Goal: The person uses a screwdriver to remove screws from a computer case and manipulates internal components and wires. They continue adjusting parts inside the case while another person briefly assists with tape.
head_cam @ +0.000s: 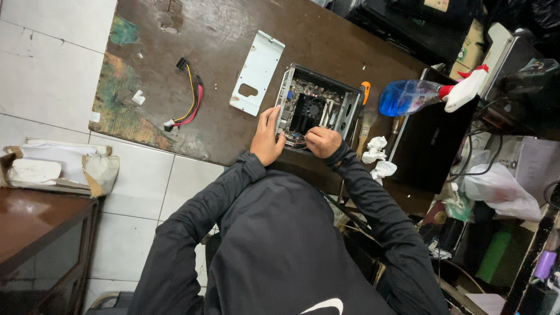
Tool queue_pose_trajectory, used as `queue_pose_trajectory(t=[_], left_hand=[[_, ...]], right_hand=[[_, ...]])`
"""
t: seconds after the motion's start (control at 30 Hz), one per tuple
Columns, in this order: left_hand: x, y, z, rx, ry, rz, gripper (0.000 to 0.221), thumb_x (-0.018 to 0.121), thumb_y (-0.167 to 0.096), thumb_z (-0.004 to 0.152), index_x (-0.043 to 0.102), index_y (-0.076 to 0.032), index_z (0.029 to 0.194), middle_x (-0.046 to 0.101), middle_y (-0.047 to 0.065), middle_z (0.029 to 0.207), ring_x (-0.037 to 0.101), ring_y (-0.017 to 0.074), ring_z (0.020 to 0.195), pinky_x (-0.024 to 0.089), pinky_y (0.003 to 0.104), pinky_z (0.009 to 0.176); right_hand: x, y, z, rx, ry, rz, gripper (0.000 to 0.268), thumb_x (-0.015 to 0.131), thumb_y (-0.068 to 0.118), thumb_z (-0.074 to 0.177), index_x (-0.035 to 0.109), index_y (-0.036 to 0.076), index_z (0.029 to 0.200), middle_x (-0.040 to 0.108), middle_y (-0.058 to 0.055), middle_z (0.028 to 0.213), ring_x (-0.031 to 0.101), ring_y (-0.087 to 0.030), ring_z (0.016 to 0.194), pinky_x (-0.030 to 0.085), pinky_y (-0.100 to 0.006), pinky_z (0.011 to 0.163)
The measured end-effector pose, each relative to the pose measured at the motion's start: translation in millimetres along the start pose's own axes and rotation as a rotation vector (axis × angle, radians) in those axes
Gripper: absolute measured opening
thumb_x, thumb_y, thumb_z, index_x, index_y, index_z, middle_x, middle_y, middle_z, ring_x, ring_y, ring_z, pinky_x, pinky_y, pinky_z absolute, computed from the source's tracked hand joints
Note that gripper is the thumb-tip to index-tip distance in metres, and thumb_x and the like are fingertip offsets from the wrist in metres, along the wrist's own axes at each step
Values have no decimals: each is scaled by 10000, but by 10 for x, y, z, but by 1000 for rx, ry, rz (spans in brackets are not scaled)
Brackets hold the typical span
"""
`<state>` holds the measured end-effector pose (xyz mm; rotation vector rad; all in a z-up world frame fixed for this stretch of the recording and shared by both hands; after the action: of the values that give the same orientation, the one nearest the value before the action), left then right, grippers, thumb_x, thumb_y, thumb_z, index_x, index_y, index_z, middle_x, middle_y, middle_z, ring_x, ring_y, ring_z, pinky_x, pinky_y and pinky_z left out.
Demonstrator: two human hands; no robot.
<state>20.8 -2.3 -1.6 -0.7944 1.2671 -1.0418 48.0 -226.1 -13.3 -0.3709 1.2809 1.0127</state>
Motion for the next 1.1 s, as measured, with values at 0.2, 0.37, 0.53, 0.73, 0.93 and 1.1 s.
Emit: queue_pose_trajectory(t=[0.2, 0.37, 0.53, 0.73, 0.93, 1.1], left_hand=[[-24, -34, 3, -7, 0, -6, 743, 595, -11, 765, 343, -60, 1463, 388, 193, 1327, 452, 445, 1261, 391, 517, 1060], [-18, -30, 3, -4, -5, -8, 735, 590, -15, 770, 343, -60, 1461, 391, 196, 1324, 461, 451, 1248, 402, 530, 1046], [-14, -23, 0, -13, 0, -16, 741, 594, -6, 766, 343, -55, 1462, 390, 199, 1324, 454, 451, 1257, 384, 519, 1065], [-20, -13, -8, -5, -1, -8, 742, 595, -21, 765, 343, -65, 1461, 394, 194, 1324, 465, 449, 1247, 394, 525, 1054], [-44, -34, 2, -6, 8, -27, 737, 581, -23, 786, 327, -76, 1476, 381, 185, 1338, 456, 445, 1252, 391, 526, 1050], [-49, -41, 12, -8, 15, -30, 737, 591, -11, 786, 327, -63, 1473, 379, 185, 1337, 450, 445, 1259, 388, 523, 1056]], right_hand=[[-153, 113, 123, -7, -15, 20, 220, 598, 160, 893, 485, 149, 705, 545, -24, 772, 598, -233, 664, 493, -299, 582], [-141, 115, 132, -11, -15, 5, 224, 608, 148, 878, 475, 151, 698, 522, -15, 750, 590, -227, 648, 486, -297, 565], [-188, 147, 188, -7, -9, 20, 234, 611, 131, 878, 469, 147, 692, 509, -23, 739, 578, -243, 637, 476, -301, 558], [-142, 118, 147, -15, 13, 43, 218, 605, 125, 882, 480, 128, 704, 504, -49, 730, 578, -260, 642, 475, -323, 557], [-54, 29, 63, 13, 58, 78, 202, 622, 162, 874, 490, 147, 721, 505, -35, 746, 584, -255, 665, 481, -340, 570], [-61, 34, 86, -2, 94, 60, 196, 635, 164, 864, 499, 134, 726, 515, -42, 732, 591, -271, 670, 480, -358, 566]])
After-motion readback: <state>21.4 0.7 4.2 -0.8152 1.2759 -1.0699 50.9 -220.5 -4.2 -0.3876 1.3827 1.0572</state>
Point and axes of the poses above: each hand's wrist, its own z-axis towards the middle knuckle, its own x-axis out of the palm, y = z × x, the point moved 2 cm from there along z, towards the middle knuckle
